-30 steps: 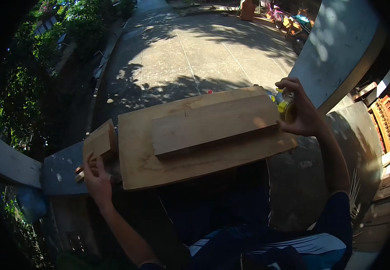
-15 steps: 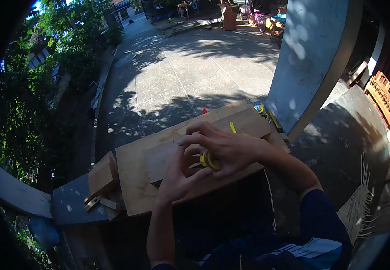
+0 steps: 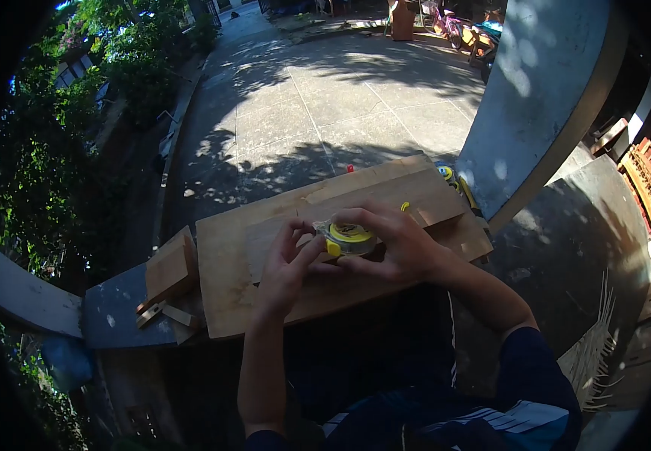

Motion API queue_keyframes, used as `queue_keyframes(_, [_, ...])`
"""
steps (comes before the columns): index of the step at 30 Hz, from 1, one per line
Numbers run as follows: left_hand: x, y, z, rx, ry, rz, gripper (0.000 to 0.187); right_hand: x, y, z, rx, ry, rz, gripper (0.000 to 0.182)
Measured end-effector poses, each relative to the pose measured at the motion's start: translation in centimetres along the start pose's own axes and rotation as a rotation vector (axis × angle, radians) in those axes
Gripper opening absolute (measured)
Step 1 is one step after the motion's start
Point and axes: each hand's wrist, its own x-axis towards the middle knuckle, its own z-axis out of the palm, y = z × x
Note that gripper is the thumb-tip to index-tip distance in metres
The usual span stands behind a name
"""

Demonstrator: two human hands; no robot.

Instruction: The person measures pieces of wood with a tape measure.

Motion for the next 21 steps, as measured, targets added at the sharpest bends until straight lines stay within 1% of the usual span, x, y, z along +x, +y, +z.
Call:
queue_keyframes(2, [-0.7, -0.1, -1.2, 0.15, -0.042, -0.091, 0.018, -0.8, -0.1, -0.8, 0.074, -0.072, 0.083, 0.051])
queue_keyframes(3, [-1.7, 0.0, -1.6, 0.176, 0.036, -0.097, 0.017, -1.1, -0.1, -1.2, 0.024, -0.035, 0.063, 0.046])
queue_keyframes(5, [-3.1, 1.4, -2.6, 0.247, 0.158, -0.106, 0.017, -2.0, 1.2, -3.0, 0.012, -0.009, 0.13, 0.044])
queue_keyframes(7, [-4.3, 1.9, -5.2, 0.392, 0.327, -0.034, 0.018, -3.5, 3.3, -6.4, -0.073, 0.076, 0.31, 0.04])
queue_keyframes(8, [-4.8, 1.9, -7.1, 0.431, 0.364, -0.073, 0.019, -4.1, 3.8, -8.6, 0.007, 0.073, 0.471, 0.041])
queue_keyframes(9, [-5.1, 1.8, -8.8, 0.468, 0.4, -0.109, 0.02, -5.1, 4.9, -10.1, 0.097, 0.162, 0.598, 0.044])
queue_keyframes(10, [-5.5, 1.9, -9.5, 0.538, 0.435, -0.15, 0.024, -6.5, 7.2, -11.4, 0.126, 0.245, 0.589, 0.047])
queue_keyframes(12, [-6.1, 1.7, -10.8, 0.67, 0.432, -0.201, 0.028, -8.6, 9.1, -13.7, 0.096, 0.328, 0.68, 0.047])
queue_keyframes(15, [-5.9, 0.3, -11.4, 0.808, 0.436, -0.156, 0.029, -10.6, 9.6, -14.5, 0.095, 0.349, 0.827, 0.047])
queue_keyframes(19, [-5.2, 1.0, -10.6, 0.794, 0.419, -0.212, 0.031, -11.6, 10.0, -13.4, 0.166, 0.27, 0.82, 0.045])
queue_keyframes(21, [-5.1, 1.3, -10.0, 0.782, 0.439, -0.287, 0.031, -11.2, 9.0, -13.3, 0.13, 0.303, 0.821, 0.045])
